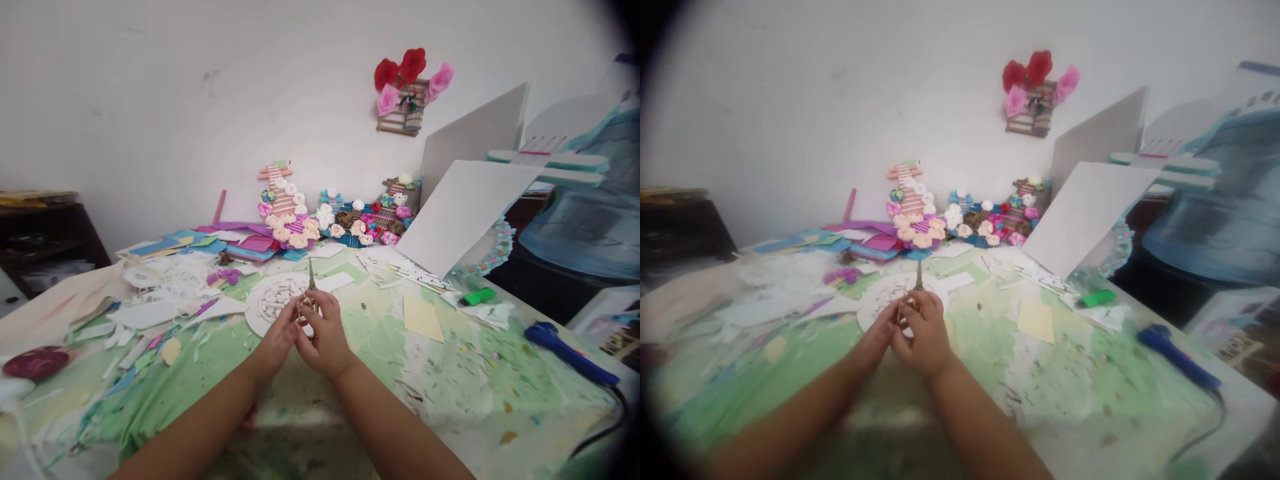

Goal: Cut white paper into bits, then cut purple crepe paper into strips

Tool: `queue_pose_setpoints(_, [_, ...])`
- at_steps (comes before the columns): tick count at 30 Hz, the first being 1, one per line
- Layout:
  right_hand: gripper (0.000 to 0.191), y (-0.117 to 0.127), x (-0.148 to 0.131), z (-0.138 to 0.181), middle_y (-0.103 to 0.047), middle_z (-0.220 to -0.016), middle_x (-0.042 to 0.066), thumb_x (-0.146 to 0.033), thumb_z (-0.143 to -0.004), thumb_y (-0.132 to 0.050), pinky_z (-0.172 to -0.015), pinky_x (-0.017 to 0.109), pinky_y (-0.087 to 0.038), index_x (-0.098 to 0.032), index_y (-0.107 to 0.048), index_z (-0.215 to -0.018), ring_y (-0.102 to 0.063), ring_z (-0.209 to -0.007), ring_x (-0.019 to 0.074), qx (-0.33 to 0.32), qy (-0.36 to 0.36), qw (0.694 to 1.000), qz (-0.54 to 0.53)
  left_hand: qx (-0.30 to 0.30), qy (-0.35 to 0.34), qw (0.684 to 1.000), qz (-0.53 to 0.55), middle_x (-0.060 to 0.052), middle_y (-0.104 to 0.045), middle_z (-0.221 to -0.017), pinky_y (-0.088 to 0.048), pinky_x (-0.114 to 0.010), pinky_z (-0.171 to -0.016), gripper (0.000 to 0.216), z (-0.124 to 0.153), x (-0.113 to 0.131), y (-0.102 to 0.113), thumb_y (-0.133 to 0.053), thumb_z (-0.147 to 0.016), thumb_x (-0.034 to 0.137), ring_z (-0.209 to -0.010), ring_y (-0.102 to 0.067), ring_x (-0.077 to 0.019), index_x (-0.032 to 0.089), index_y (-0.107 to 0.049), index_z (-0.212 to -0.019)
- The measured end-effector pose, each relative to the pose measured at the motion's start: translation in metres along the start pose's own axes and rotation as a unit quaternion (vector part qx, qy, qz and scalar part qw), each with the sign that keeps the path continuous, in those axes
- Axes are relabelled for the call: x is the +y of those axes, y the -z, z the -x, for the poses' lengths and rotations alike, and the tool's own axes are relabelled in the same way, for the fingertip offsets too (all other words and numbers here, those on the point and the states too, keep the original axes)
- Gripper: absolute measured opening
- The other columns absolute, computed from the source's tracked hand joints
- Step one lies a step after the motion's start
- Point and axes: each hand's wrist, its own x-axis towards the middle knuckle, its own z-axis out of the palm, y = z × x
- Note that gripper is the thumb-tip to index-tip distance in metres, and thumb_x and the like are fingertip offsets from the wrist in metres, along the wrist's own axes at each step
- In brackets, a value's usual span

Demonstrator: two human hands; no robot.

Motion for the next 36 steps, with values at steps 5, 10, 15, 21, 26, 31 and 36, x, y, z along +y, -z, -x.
queue_pose_setpoints(5, [0.025, 0.001, -0.003, -0.002, -0.047, -0.107, 0.01, -0.022, -0.066, -0.042, -0.094, 0.037, -0.024, -0.015, -0.056, -0.086, -0.032, -0.107, 0.0193, -0.069, 0.052, 0.995, 0.043, 0.104, 0.101, 0.982, 0.121, -0.005, -0.051, -0.107, -0.038, -0.026, -0.079, 0.036, -0.003, 0.007, -0.001, -0.053, -0.068, 0.029, -0.097, -0.047, -0.0182, 0.021, -0.046, -0.102])
queue_pose_setpoints(10, [0.026, 0.002, -0.002, 0.0, -0.046, -0.109, 0.008, -0.022, -0.068, -0.042, -0.094, 0.035, -0.026, -0.014, -0.055, -0.09, -0.03, -0.109, 0.0193, -0.109, 0.058, 0.992, 0.018, 0.149, 0.114, 0.977, 0.1, -0.002, -0.058, -0.078, -0.041, -0.019, -0.062, 0.022, -0.006, 0.014, -0.002, -0.056, -0.064, 0.023, -0.071, -0.054, -0.011, 0.015, -0.053, -0.084])
queue_pose_setpoints(15, [0.021, -0.004, 0.006, 0.003, -0.048, -0.103, 0.008, -0.015, -0.07, -0.042, -0.086, 0.035, -0.034, -0.017, -0.056, -0.085, -0.039, -0.099, 0.0174, -0.067, 0.034, 0.997, -0.018, 0.187, 0.153, 0.967, 0.082, -0.001, -0.057, -0.066, -0.04, -0.019, -0.048, 0.019, -0.008, 0.015, 0.0, -0.058, -0.06, 0.023, -0.055, -0.052, -0.0089, 0.012, -0.053, -0.076])
queue_pose_setpoints(21, [0.021, -0.009, 0.008, 0.006, -0.051, -0.093, 0.008, -0.019, -0.071, -0.043, -0.08, 0.03, -0.038, -0.017, -0.056, -0.086, -0.043, -0.09, 0.0151, -0.064, 0.007, 0.998, -0.013, 0.212, 0.163, 0.961, 0.075, 0.0, -0.057, -0.06, -0.038, -0.018, -0.046, 0.021, -0.006, 0.013, 0.0, -0.058, -0.059, 0.023, -0.049, -0.051, -0.0076, 0.012, -0.053, -0.076])
queue_pose_setpoints(26, [0.021, -0.01, 0.008, 0.005, -0.051, -0.09, 0.008, -0.021, -0.073, -0.039, -0.078, 0.031, -0.037, -0.018, -0.056, -0.085, -0.042, -0.088, 0.0165, -0.073, -0.091, 0.993, 0.007, 0.184, 0.152, 0.966, 0.094, -0.002, -0.059, -0.067, -0.043, -0.022, -0.056, 0.021, -0.007, 0.011, 0.0, -0.059, -0.059, 0.024, -0.057, -0.054, -0.0102, 0.011, -0.053, -0.075])
queue_pose_setpoints(31, [0.019, -0.011, 0.009, 0.004, -0.052, -0.082, 0.009, -0.023, -0.07, -0.042, -0.073, 0.035, -0.037, -0.015, -0.053, -0.083, -0.045, -0.081, 0.0191, -0.069, -0.174, 0.982, -0.008, 0.184, 0.122, 0.974, 0.054, -0.002, -0.06, -0.071, -0.044, -0.027, -0.065, 0.023, -0.007, 0.011, 0.0, -0.06, -0.059, 0.026, -0.064, -0.055, -0.0118, 0.013, -0.053, -0.077])
queue_pose_setpoints(36, [0.025, -0.014, 0.016, 0.008, -0.056, -0.07, 0.001, -0.024, -0.063, -0.05, -0.056, 0.027, -0.041, -0.019, -0.047, -0.087, -0.05, -0.061, 0.0132, -0.067, -0.271, 0.957, -0.08, 0.137, 0.118, 0.982, -0.054, -0.005, -0.061, -0.079, -0.043, -0.028, -0.07, 0.03, -0.004, 0.017, -0.003, -0.062, -0.056, 0.028, -0.074, -0.056, -0.0162, 0.013, -0.055, -0.081])
